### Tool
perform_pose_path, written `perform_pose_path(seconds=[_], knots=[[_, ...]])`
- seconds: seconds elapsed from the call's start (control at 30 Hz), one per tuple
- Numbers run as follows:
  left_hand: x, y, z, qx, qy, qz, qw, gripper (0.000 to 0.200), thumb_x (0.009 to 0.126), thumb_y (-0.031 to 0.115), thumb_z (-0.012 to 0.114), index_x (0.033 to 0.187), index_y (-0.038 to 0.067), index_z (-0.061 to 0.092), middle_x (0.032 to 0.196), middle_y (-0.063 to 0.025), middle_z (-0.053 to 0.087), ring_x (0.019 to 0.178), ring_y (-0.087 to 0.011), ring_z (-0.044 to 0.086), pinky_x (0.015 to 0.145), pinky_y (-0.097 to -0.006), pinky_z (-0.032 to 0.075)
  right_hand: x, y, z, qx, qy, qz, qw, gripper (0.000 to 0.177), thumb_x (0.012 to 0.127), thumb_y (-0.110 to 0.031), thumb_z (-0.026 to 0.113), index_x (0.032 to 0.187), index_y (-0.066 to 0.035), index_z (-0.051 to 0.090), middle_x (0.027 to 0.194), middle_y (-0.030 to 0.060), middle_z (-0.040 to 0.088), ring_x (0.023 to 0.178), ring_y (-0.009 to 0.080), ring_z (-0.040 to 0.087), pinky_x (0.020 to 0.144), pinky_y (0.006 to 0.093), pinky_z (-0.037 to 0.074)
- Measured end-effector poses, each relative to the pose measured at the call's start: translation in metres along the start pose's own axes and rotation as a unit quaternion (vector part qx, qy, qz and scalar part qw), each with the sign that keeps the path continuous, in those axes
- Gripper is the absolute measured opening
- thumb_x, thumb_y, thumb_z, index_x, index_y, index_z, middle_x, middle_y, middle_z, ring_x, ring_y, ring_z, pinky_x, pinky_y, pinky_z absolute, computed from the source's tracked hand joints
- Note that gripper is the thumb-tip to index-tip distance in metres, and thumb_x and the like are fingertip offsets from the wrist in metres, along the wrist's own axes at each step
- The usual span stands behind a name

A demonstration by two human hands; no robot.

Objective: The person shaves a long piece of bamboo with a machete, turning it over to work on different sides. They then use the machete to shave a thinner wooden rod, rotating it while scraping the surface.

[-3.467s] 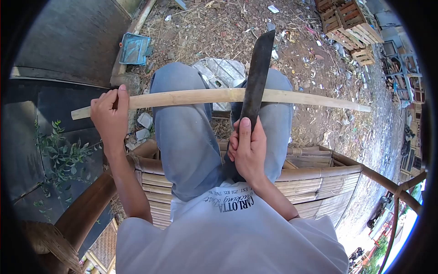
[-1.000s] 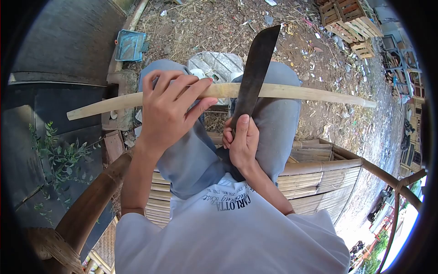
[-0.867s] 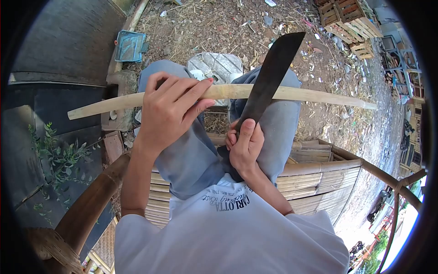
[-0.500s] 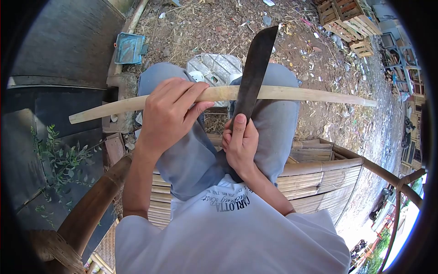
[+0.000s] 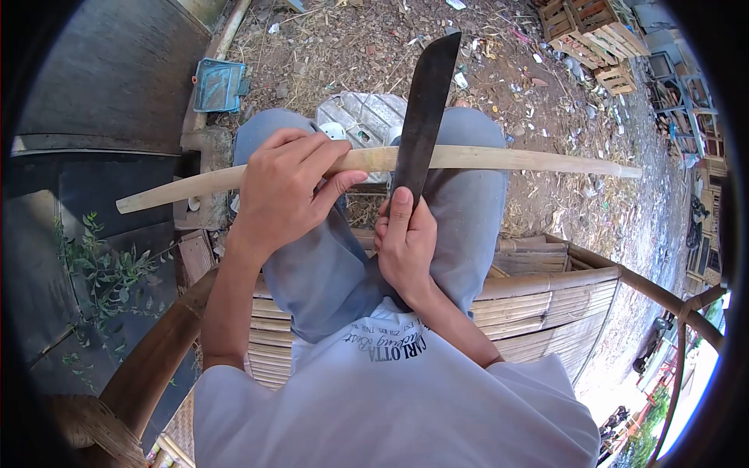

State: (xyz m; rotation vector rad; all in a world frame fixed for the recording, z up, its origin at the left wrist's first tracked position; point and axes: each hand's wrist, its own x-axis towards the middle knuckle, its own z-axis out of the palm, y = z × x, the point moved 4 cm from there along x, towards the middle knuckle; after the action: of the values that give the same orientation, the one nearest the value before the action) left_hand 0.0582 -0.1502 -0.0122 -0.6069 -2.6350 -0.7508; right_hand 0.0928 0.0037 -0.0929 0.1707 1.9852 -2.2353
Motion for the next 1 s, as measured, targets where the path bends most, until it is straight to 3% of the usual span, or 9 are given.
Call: perform_pose_path(seconds=[0.43, 0.5, 0.53, 0.57, 0.6, 0.7, 0.87, 0.97, 1.0], knots=[[-0.001, -0.001, 0.001, -0.010, 0.001, -0.003, 1.000, 0.033, 0.076, 0.027, 0.076, 0.094, 0.001, 0.067, 0.076, -0.0082, 0.063, 0.073, -0.0293, 0.059, 0.073, -0.0379, 0.046, -0.012, 0.003, -0.010, -0.057, -0.021, -0.010, 0.998, 0.040, 0.105, -0.039, 0.039, 0.086, -0.005, 0.048, 0.057, -0.0033, 0.040, 0.044, 0.0041, 0.034, 0.040, 0.0216, 0.029], [-0.003, -0.001, 0.001, -0.008, 0.007, 0.000, 1.000, 0.033, 0.076, 0.027, 0.076, 0.094, 0.001, 0.067, 0.077, -0.0085, 0.063, 0.074, -0.0296, 0.060, 0.074, -0.0381, 0.046, -0.015, -0.006, -0.013, 0.051, -0.084, 0.120, 0.988, 0.042, 0.105, -0.041, 0.038, 0.088, -0.004, 0.048, 0.057, -0.0035, 0.037, 0.044, 0.0046, 0.034, 0.041, 0.0214, 0.031], [-0.004, -0.001, 0.001, -0.002, 0.011, 0.000, 1.000, 0.033, 0.076, 0.027, 0.076, 0.094, 0.001, 0.067, 0.077, -0.0086, 0.064, 0.074, -0.0298, 0.060, 0.074, -0.0382, 0.047, -0.018, -0.010, -0.019, 0.056, -0.117, 0.145, 0.981, 0.032, 0.106, -0.035, 0.038, 0.107, -0.004, 0.046, 0.062, -0.0001, 0.040, 0.046, 0.0070, 0.038, 0.042, 0.0226, 0.034], [-0.006, 0.000, 0.002, 0.003, 0.016, -0.001, 1.000, 0.033, 0.076, 0.027, 0.076, 0.094, 0.001, 0.067, 0.078, -0.0087, 0.064, 0.075, -0.0301, 0.060, 0.075, -0.0382, 0.047, -0.022, -0.021, -0.025, 0.054, -0.119, 0.146, 0.981, 0.032, 0.106, -0.035, 0.038, 0.107, -0.004, 0.046, 0.062, -0.0001, 0.040, 0.046, 0.0070, 0.038, 0.042, 0.0226, 0.034], [-0.007, 0.000, 0.002, 0.002, 0.017, -0.003, 1.000, 0.033, 0.076, 0.027, 0.076, 0.094, 0.001, 0.067, 0.078, -0.0087, 0.064, 0.075, -0.0301, 0.060, 0.075, -0.0382, 0.047, -0.025, -0.038, -0.030, 0.082, -0.097, 0.141, 0.982, 0.025, 0.104, -0.027, 0.040, 0.118, -0.006, 0.038, 0.067, 0.0025, 0.044, 0.050, 0.0080, 0.041, 0.044, 0.0236, 0.036], [-0.006, -0.002, 0.002, 0.002, 0.020, -0.003, 1.000, 0.034, 0.076, 0.028, 0.077, 0.094, 0.001, 0.067, 0.078, -0.0090, 0.064, 0.076, -0.0304, 0.060, 0.076, -0.0383, 0.047, -0.027, -0.078, -0.060, 0.163, -0.074, 0.043, 0.983, 0.050, 0.098, -0.009, 0.042, 0.139, -0.013, 0.014, 0.081, 0.0124, 0.051, 0.060, 0.0122, 0.048, 0.051, 0.0278, 0.046], [-0.008, -0.001, 0.003, 0.031, 0.012, 0.006, 0.999, 0.034, 0.079, 0.028, 0.075, 0.097, 0.001, 0.066, 0.080, -0.0093, 0.064, 0.078, -0.0304, 0.060, 0.076, -0.0390, 0.047, -0.015, -0.110, -0.102, 0.182, 0.061, -0.176, 0.965, 0.049, 0.103, -0.014, 0.040, 0.145, -0.017, 0.014, 0.101, 0.0200, 0.054, 0.081, 0.0180, 0.056, 0.066, 0.0432, 0.061], [-0.001, 0.005, 0.004, 0.054, 0.009, 0.015, 0.998, 0.033, 0.080, 0.027, 0.073, 0.098, 0.000, 0.066, 0.083, -0.0098, 0.064, 0.080, -0.0301, 0.061, 0.076, -0.0393, 0.047, -0.016, -0.108, -0.085, 0.170, 0.093, -0.094, 0.976, 0.047, 0.106, -0.019, 0.035, 0.147, -0.018, 0.011, 0.102, 0.0209, 0.054, 0.076, 0.0168, 0.058, 0.061, 0.0403, 0.060], [0.001, 0.007, 0.004, 0.054, 0.011, 0.016, 0.998, 0.033, 0.080, 0.027, 0.073, 0.098, 0.000, 0.066, 0.083, -0.0098, 0.064, 0.080, -0.0301, 0.061, 0.076, -0.0393, 0.047, -0.019, -0.094, -0.094, 0.159, 0.013, -0.087, 0.983, 0.046, 0.107, -0.023, 0.033, 0.148, -0.019, 0.012, 0.100, 0.0211, 0.055, 0.064, 0.0142, 0.056, 0.053, 0.0326, 0.055]])
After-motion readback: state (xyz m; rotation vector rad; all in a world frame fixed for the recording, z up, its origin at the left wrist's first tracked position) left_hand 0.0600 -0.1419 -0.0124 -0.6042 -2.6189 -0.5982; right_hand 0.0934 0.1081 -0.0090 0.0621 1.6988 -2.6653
